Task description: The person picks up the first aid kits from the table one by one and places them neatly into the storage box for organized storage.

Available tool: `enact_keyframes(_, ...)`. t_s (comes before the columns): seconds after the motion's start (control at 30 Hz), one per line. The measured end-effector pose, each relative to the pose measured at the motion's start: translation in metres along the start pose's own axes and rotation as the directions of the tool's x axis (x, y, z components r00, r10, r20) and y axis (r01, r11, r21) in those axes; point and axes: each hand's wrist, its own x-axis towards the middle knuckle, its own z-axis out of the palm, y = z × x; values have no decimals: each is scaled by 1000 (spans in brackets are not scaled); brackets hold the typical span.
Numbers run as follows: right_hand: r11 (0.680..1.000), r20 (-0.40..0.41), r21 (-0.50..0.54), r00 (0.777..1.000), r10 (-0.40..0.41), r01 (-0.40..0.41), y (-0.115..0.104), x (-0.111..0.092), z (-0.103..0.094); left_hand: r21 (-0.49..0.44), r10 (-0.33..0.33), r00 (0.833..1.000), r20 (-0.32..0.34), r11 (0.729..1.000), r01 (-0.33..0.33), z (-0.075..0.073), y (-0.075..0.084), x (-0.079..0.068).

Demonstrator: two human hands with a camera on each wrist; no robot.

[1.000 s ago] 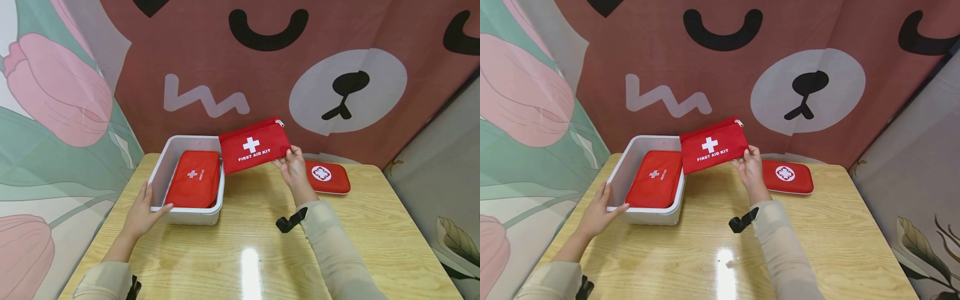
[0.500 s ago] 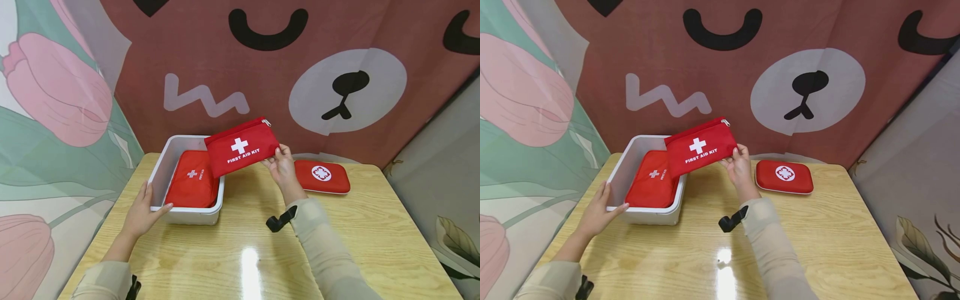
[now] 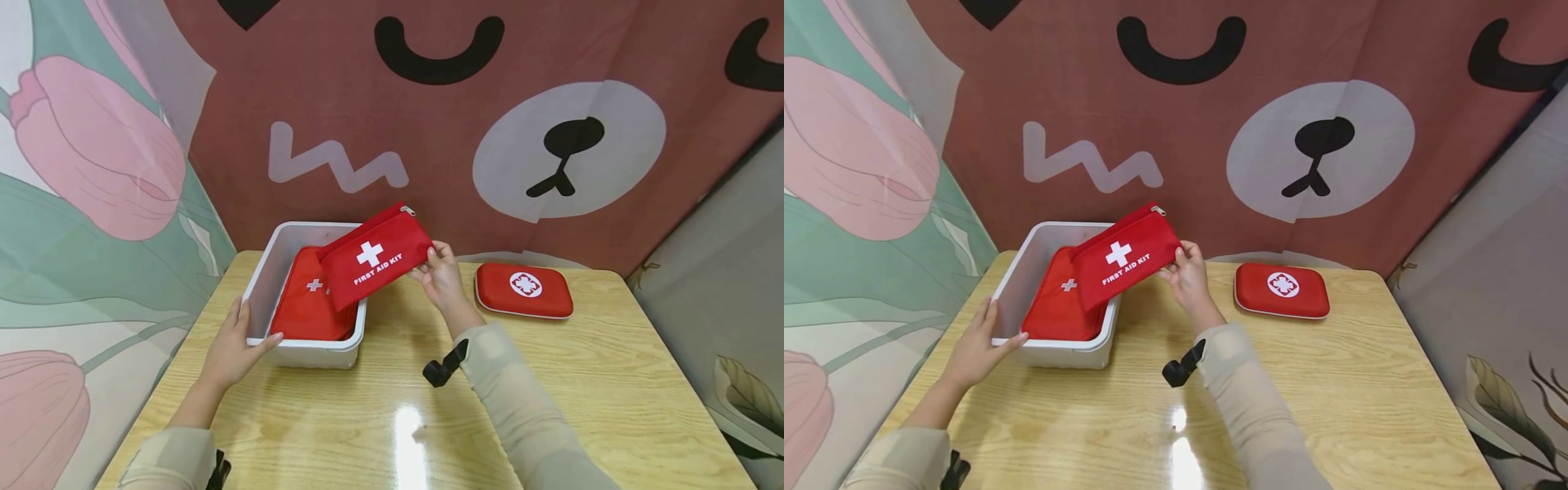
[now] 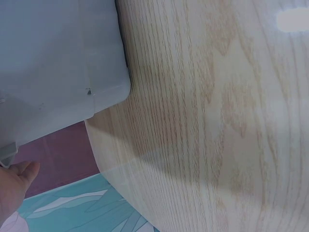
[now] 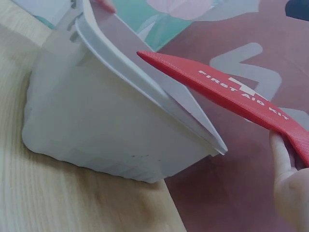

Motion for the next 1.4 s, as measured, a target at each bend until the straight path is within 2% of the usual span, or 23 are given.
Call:
enact_keyframes(0.47, 991, 38, -127, 999, 40, -35, 17, 3, 10, -2, 28, 1000, -12, 1000, -28, -1, 1, 1)
enact_keyframes(0.83, 967, 92, -245, 991, 98, -73, 27, 8, 24, -6, 35, 999, -23, 999, -35, 0, 0, 0)
enact_keyframes(1.07, 938, 149, -332, 977, 153, -97, 31, 10, 34, -9, 27, 999, -24, 1000, -28, 0, 0, -1)
enact_keyframes(1.4, 906, 232, -405, 944, 234, -125, 37, 13, 41, -1, 18, 1000, -19, 1000, -18, 0, 1, 0)
